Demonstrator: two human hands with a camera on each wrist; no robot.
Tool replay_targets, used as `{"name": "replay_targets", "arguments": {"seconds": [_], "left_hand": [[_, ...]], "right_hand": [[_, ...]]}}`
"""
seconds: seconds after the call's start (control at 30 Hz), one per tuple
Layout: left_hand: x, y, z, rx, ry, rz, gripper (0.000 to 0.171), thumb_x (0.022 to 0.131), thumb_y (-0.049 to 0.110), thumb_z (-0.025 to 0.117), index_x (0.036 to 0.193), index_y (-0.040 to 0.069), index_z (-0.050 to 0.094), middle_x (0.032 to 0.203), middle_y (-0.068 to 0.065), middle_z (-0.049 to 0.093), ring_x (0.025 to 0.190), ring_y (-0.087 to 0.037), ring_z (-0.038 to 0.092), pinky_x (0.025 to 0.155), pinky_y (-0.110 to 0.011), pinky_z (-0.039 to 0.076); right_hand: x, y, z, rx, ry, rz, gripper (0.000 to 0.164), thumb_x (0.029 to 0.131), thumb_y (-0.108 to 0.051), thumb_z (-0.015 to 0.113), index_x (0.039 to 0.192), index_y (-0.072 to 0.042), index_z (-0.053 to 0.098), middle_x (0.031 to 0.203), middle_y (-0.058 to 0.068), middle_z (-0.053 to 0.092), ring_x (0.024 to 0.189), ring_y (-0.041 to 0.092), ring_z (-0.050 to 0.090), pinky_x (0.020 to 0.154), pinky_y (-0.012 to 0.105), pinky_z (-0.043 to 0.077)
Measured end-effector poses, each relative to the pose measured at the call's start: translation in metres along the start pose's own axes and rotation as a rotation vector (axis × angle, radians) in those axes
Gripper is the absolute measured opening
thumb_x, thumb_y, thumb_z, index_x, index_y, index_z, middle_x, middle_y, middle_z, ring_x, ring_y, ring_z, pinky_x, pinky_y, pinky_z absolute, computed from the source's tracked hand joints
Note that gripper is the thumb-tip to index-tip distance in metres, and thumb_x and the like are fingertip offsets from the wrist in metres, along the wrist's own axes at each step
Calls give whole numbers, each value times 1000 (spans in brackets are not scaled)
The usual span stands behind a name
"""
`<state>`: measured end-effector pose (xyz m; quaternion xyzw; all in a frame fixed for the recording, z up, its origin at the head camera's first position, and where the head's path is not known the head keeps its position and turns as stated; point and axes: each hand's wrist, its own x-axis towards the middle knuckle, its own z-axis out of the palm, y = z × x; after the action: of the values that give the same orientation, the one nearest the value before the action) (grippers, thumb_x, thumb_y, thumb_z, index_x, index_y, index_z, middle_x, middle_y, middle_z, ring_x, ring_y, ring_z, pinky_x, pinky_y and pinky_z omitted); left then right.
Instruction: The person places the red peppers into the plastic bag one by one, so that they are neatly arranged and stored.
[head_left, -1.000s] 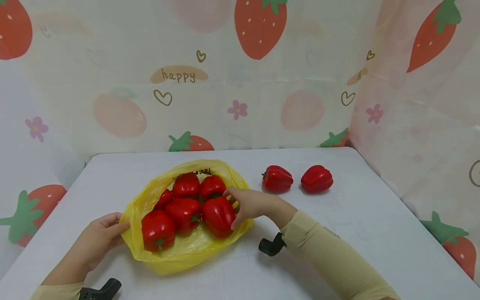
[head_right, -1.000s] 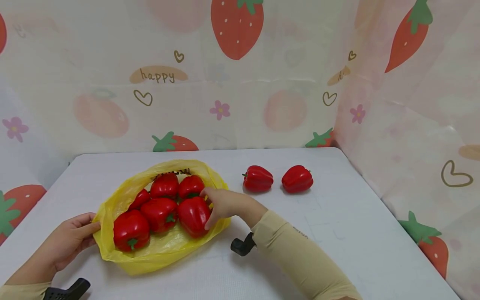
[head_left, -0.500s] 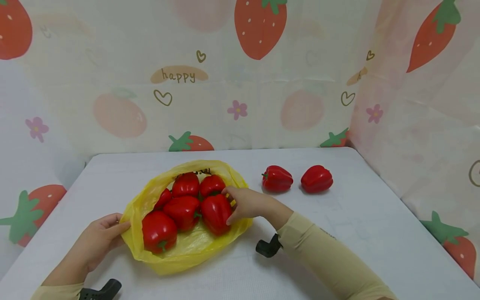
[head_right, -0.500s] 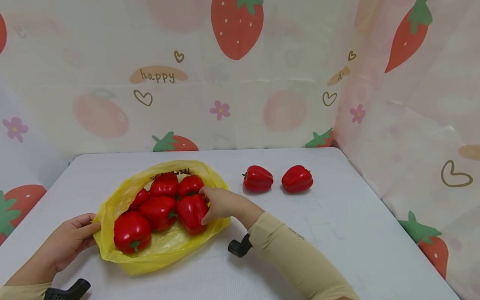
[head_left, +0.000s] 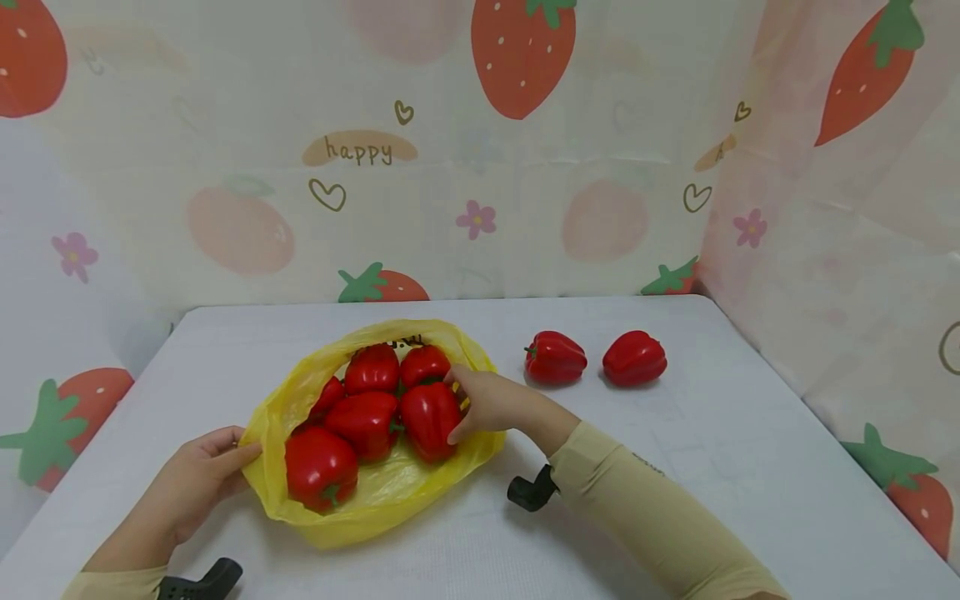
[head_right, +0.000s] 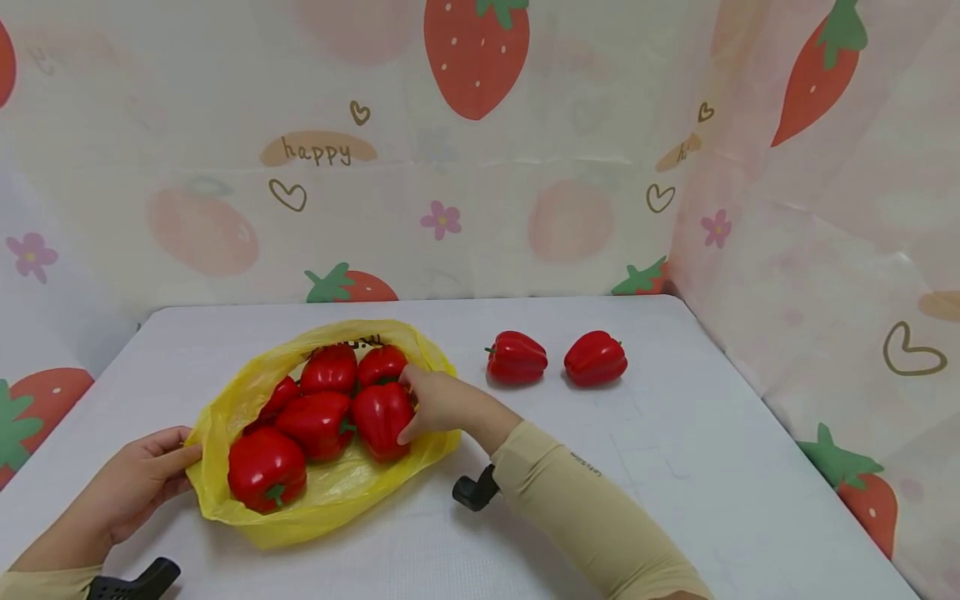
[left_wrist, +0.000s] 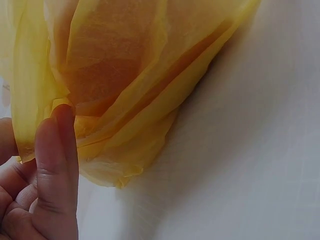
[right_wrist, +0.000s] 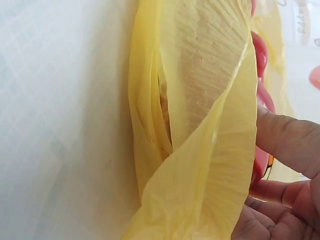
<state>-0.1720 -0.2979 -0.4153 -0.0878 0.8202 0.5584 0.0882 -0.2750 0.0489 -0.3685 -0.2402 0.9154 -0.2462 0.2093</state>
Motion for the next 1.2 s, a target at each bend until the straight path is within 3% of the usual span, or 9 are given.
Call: {"name": "replay_targets", "arguments": {"seconds": [0.33,0.8,1.0,1.2], "left_hand": [[1,0,0,-2,-8,-10,46,92,35,53,118,-2,50,110,-7,57,88,-16,58,78,-28,53],[2,-1,-1,19,-7,-23,43,93,32,51,119,-3,49,113,-9,56,89,-17,56,78,-28,53],[3,0,0,22,-7,-18,43,93,33,52,118,-2,50,111,-8,57,89,-18,56,78,-28,53],[4,-1,0,19,-7,-20,42,93,32,52,118,-2,50,111,-8,57,88,-18,56,78,-28,53]], "right_hand": [[-4,4,-7,64,-5,-1,74,69,-25,80,131,-18,41,114,2,56,101,17,56,81,28,50],[-15,14,-29,303,-49,-92,67,74,-18,76,132,-15,42,121,7,53,101,16,60,83,32,51],[-23,22,-46,364,18,-85,62,76,-17,75,130,-17,45,120,5,53,102,16,59,83,33,51],[-31,36,-66,349,107,-41,56,77,-18,74,127,-22,47,120,3,54,101,15,60,81,32,52]]}}
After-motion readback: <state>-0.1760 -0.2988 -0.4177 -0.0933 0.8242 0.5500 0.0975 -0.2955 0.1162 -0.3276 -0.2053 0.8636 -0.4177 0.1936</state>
